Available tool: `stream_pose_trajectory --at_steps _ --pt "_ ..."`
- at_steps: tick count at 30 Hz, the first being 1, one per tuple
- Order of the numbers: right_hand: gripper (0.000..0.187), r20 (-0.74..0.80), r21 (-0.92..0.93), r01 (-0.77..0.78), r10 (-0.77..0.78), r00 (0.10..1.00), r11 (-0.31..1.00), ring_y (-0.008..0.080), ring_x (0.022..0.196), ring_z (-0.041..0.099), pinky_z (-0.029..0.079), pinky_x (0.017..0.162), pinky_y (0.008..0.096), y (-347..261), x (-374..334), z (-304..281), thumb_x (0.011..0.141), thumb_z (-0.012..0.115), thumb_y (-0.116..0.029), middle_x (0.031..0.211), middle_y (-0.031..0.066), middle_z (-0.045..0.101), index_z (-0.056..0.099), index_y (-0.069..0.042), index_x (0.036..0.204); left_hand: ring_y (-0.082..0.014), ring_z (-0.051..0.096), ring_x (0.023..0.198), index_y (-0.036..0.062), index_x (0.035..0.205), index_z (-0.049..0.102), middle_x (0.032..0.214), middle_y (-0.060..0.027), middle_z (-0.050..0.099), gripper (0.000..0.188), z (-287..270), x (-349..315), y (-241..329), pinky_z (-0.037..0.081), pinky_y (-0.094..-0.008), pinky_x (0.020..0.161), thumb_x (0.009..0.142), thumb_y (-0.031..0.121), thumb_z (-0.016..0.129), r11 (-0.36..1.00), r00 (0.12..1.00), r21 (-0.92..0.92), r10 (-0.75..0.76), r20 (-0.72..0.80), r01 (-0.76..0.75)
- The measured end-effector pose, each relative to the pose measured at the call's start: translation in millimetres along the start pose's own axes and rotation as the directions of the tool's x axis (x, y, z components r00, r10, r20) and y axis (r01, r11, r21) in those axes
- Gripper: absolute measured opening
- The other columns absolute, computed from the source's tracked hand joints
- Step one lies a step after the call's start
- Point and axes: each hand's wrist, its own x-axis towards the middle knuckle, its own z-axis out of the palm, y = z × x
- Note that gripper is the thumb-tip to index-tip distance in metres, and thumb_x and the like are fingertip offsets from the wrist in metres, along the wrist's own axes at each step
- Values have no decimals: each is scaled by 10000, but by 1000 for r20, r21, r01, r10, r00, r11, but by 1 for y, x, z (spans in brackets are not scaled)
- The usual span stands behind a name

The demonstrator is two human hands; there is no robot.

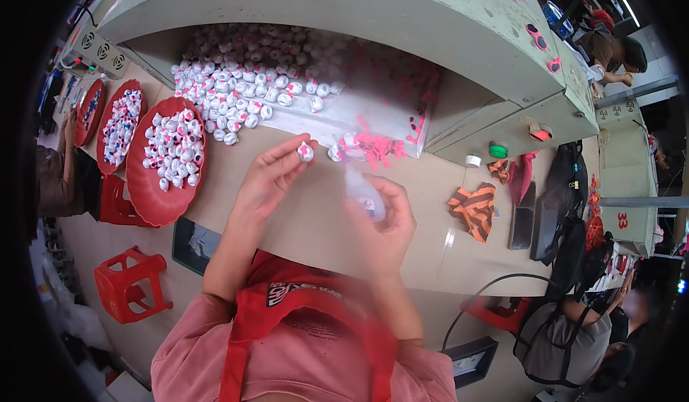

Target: The person applies glue from a bottle to small white plastic components, then attaches pink bow accents to them by hand.

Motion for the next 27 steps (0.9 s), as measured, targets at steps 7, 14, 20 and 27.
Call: stream_pose_trajectory --at_steps 7,14,20,27 --pt "232 118 -342 466 -455 883 816 135 635 590 466 563 245 -14 -21 5 720 627 -40 790 104 616 532 16 924 -154 583 885 -44 1115 531 1027 -105 562 385 14 -36 -5 493 -238 749 740 -103 594 850 926 365 351 142 -378" --pt "207 200 -394 540 -505 840 743 188 541 589 452 497 253 -21 -20 4 714 617 -44 673 125 601 531 20 891 -182 578 923 -69 1050 549 1049 -119 521 323 23 -45 -4 504 -261 784 735 -136 580 814 888 354 419 191 -460" --pt "200 225 -396 571 -527 819 719 192 552 593 460 502 264 -20 -16 0 709 616 -39 700 125 607 535 21 882 -191 577 922 -76 1023 553 1036 -120 522 295 30 -45 -5 507 -265 788 735 -137 579 818 885 338 425 190 -465" --pt "176 228 -368 550 -501 835 749 96 564 527 409 512 204 -18 -14 2 743 613 -91 711 102 601 542 27 853 -193 576 917 -82 1019 554 1042 -127 511 295 28 -43 -7 511 -269 783 734 -159 558 785 874 385 437 212 -486"
